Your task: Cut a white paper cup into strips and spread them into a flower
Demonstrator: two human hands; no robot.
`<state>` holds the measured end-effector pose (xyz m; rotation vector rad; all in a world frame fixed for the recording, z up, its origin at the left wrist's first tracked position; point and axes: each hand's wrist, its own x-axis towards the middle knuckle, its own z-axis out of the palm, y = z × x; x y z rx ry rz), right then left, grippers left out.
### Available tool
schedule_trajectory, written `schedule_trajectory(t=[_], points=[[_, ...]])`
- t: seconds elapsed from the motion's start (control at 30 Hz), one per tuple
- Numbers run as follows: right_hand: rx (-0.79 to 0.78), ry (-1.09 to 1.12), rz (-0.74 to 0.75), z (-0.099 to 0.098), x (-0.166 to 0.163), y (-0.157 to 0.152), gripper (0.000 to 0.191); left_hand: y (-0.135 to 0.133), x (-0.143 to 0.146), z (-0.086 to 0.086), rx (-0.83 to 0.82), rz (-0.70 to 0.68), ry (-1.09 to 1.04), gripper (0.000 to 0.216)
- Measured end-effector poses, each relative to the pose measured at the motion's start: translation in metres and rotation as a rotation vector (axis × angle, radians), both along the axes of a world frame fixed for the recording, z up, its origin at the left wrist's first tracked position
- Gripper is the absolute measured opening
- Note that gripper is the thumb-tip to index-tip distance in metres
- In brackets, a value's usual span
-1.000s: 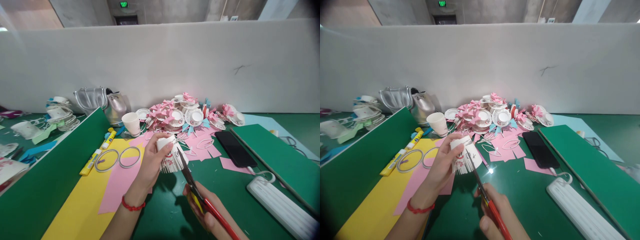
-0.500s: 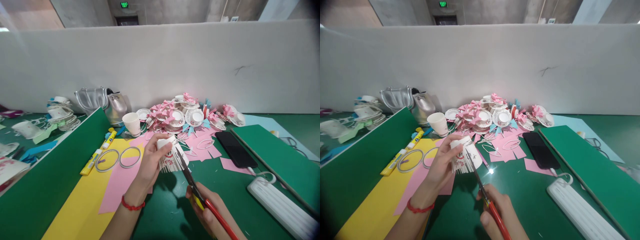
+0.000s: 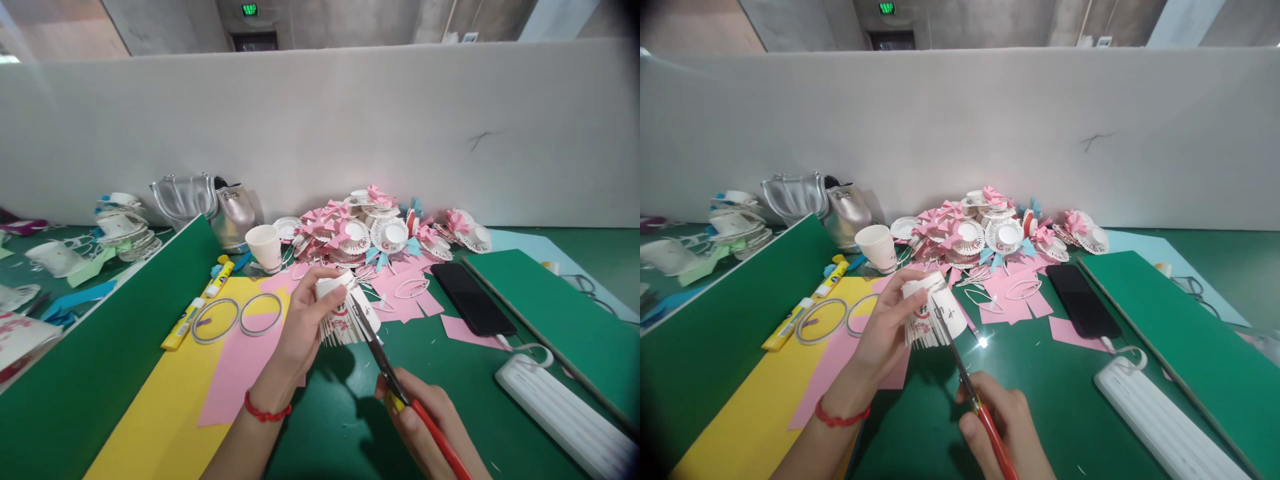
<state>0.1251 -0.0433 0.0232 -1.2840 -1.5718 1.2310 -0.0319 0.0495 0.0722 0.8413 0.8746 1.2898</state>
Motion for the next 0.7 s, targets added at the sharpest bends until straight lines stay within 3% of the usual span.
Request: schedule_trajectory(t=[0.7], points=[[0.072,0.025,-0.040,0.0032,-0.0047,0.0025,0.045,0.0009,0.0005,-0.0016,0.021,-0.013,-0.041,0.017]])
